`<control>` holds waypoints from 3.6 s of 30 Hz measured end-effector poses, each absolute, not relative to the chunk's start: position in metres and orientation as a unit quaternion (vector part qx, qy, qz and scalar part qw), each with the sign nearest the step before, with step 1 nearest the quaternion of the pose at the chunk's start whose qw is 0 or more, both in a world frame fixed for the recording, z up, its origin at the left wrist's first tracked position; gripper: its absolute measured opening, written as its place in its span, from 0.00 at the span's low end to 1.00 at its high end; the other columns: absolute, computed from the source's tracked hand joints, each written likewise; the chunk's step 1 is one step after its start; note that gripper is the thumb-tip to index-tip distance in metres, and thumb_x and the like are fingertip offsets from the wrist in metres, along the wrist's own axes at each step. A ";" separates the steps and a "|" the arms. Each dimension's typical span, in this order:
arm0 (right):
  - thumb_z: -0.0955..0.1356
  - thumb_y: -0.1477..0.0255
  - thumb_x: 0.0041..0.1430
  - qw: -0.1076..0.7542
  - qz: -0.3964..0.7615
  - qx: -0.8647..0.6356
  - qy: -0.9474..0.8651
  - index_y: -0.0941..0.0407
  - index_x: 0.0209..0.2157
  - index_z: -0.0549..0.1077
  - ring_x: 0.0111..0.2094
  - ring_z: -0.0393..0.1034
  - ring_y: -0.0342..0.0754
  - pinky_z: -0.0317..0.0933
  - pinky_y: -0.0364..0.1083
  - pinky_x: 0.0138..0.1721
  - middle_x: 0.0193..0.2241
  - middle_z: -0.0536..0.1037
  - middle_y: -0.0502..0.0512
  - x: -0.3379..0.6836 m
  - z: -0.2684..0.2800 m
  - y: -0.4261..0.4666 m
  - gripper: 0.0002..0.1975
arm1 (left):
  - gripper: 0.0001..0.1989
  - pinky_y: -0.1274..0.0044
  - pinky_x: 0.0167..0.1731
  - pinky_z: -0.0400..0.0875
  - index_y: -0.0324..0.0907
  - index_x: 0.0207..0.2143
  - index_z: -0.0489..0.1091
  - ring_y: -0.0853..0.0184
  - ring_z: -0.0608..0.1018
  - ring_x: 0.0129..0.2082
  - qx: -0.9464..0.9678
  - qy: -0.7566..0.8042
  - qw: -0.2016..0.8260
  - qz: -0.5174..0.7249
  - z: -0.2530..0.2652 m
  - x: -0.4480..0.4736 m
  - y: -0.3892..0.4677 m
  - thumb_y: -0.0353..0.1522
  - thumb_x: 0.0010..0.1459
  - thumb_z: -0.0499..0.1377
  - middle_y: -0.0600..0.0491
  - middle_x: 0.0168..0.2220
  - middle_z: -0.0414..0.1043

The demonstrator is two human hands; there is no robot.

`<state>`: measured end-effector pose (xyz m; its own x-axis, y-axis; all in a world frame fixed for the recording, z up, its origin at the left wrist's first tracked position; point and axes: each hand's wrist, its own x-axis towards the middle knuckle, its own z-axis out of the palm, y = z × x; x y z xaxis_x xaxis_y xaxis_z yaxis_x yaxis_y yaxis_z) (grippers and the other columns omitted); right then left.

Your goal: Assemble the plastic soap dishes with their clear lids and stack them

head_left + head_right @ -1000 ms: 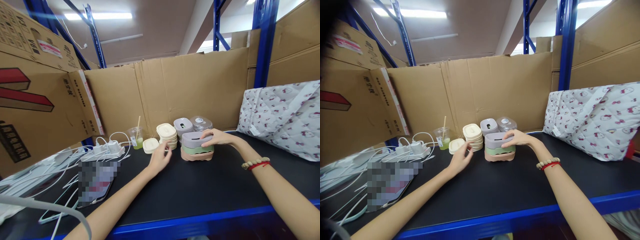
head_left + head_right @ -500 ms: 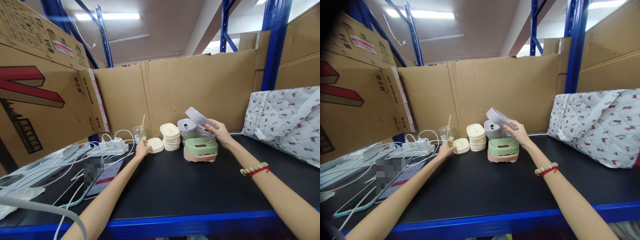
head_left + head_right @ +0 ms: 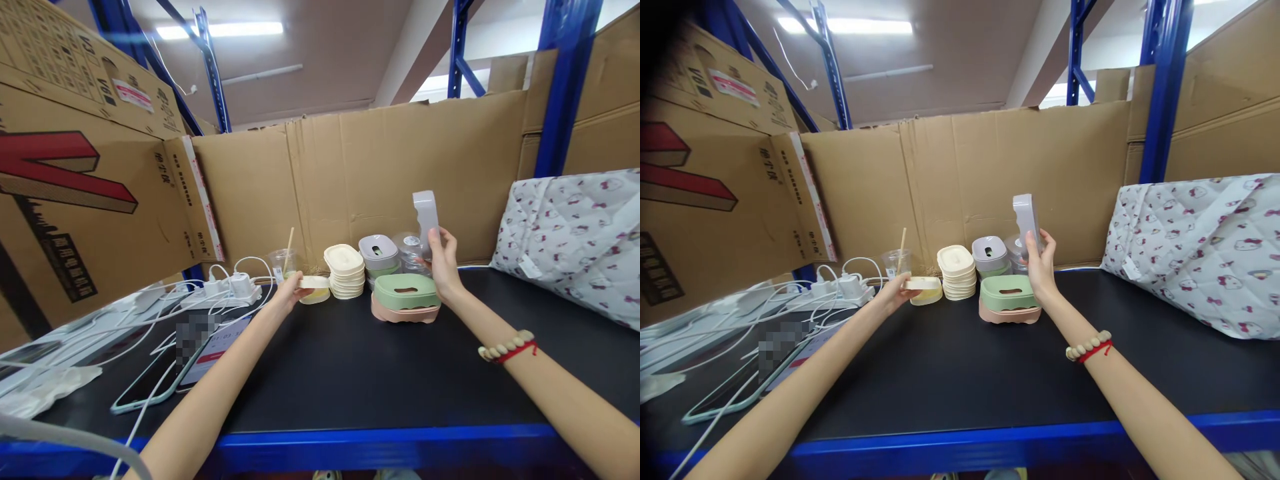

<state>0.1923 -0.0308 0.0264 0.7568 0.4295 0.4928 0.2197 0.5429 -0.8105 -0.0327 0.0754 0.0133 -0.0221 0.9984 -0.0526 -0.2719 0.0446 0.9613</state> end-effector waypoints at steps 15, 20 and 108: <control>0.69 0.50 0.39 0.625 -0.016 -0.542 -0.562 0.54 0.49 0.66 0.52 0.61 0.58 0.53 0.58 0.55 0.49 0.67 0.61 0.151 -0.001 -0.036 0.36 | 0.29 0.81 0.36 0.73 0.42 0.43 0.52 0.61 0.70 0.50 0.484 0.142 0.677 0.537 -0.008 0.009 -0.004 0.29 0.38 0.62 0.48 0.48 0.67; 0.71 0.49 0.34 0.594 -0.025 -0.577 -0.561 0.55 0.54 0.64 0.54 0.58 0.61 0.52 0.60 0.56 0.46 0.65 0.62 0.136 -0.010 -0.037 0.45 | 0.36 0.76 0.43 0.72 0.41 0.49 0.52 0.57 0.66 0.55 0.494 0.098 0.705 0.499 -0.010 0.009 -0.009 0.39 0.40 0.66 0.45 0.53 0.62; 0.69 0.53 0.42 0.503 0.057 -0.570 -0.647 0.53 0.49 0.75 0.48 0.67 0.56 0.57 0.56 0.53 0.44 0.74 0.59 0.079 0.053 -0.039 0.32 | 0.15 0.79 0.34 0.74 0.40 0.53 0.59 0.64 0.73 0.45 0.334 0.221 0.749 0.528 0.029 -0.042 -0.005 0.38 0.70 0.49 0.46 0.53 0.62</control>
<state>0.0789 -0.0395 0.0526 0.1553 0.7951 0.5863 0.6799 0.3445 -0.6473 -0.0425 -0.0052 0.0294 0.3450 0.9384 0.0210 -0.6435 0.2202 0.7331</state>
